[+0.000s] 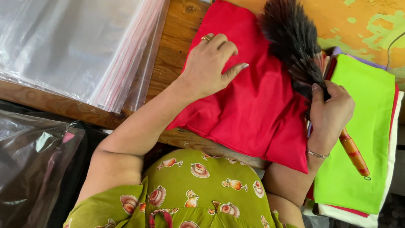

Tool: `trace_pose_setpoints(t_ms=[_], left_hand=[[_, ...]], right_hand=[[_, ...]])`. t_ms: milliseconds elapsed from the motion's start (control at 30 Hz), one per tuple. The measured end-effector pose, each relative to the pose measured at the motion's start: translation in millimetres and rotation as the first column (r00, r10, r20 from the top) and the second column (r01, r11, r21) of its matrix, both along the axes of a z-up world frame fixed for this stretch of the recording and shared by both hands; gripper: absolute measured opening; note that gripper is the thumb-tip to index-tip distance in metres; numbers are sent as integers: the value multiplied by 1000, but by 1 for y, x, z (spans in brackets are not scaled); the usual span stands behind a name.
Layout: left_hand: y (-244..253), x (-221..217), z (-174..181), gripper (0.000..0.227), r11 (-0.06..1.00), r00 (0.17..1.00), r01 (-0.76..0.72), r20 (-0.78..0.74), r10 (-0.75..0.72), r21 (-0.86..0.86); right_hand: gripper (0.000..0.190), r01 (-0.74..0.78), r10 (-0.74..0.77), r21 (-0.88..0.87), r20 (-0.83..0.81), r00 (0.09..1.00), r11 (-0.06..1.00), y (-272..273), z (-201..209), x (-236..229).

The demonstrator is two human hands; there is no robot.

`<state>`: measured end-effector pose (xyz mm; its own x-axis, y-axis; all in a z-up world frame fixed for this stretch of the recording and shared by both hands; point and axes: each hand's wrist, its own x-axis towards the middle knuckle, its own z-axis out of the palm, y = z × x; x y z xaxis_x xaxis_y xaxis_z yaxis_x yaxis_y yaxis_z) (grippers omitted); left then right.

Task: The person folds a red cloth on a wooden table, smooths it with hands, and brushes it with a feather duster. The person then places the folded cloth into a clear plastic bag and seals it.

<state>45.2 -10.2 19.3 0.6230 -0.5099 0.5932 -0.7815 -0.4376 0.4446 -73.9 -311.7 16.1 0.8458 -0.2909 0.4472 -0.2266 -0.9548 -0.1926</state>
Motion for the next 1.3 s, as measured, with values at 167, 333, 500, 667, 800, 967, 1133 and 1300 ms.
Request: trace_pose_setpoints(t_ms=[167, 333, 500, 667, 800, 967, 1133, 1300], left_hand=[[-20, -9, -18, 68, 910, 975, 178, -193, -112, 375], [-27, -25, -19, 79, 838, 960, 212, -269, -81, 502], [-21, -25, -14, 69, 832, 938, 252, -338, -84, 494], [-18, -16, -9, 78, 914, 980, -200, 63, 190, 354], [-20, -19, 1, 105, 706, 879, 117, -404, 254, 699], [-15, 12, -15, 107, 692, 920, 161, -361, 153, 703], [-12, 30, -23, 113, 697, 950, 109, -282, 138, 709], [-11, 26, -19, 114, 675, 945, 131, -296, 135, 726]], right_hand=[[21, -36, 36, 19, -1, 999, 999, 8, 3, 2], [21, -132, 129, 112, 36, 991, 985, 7, 4, 3], [20, -152, 151, 119, 16, 988, 981, 12, 4, 3], [17, -155, 153, 68, 33, 988, 986, 17, 6, 5], [26, -165, 158, 113, 70, 985, 980, 22, 15, 1], [25, -264, 211, 164, 284, 935, 951, 25, 26, -6], [32, -339, 286, 148, 295, 912, 929, 52, 45, -20], [25, -362, 320, 162, 236, 918, 918, 53, 55, -41]])
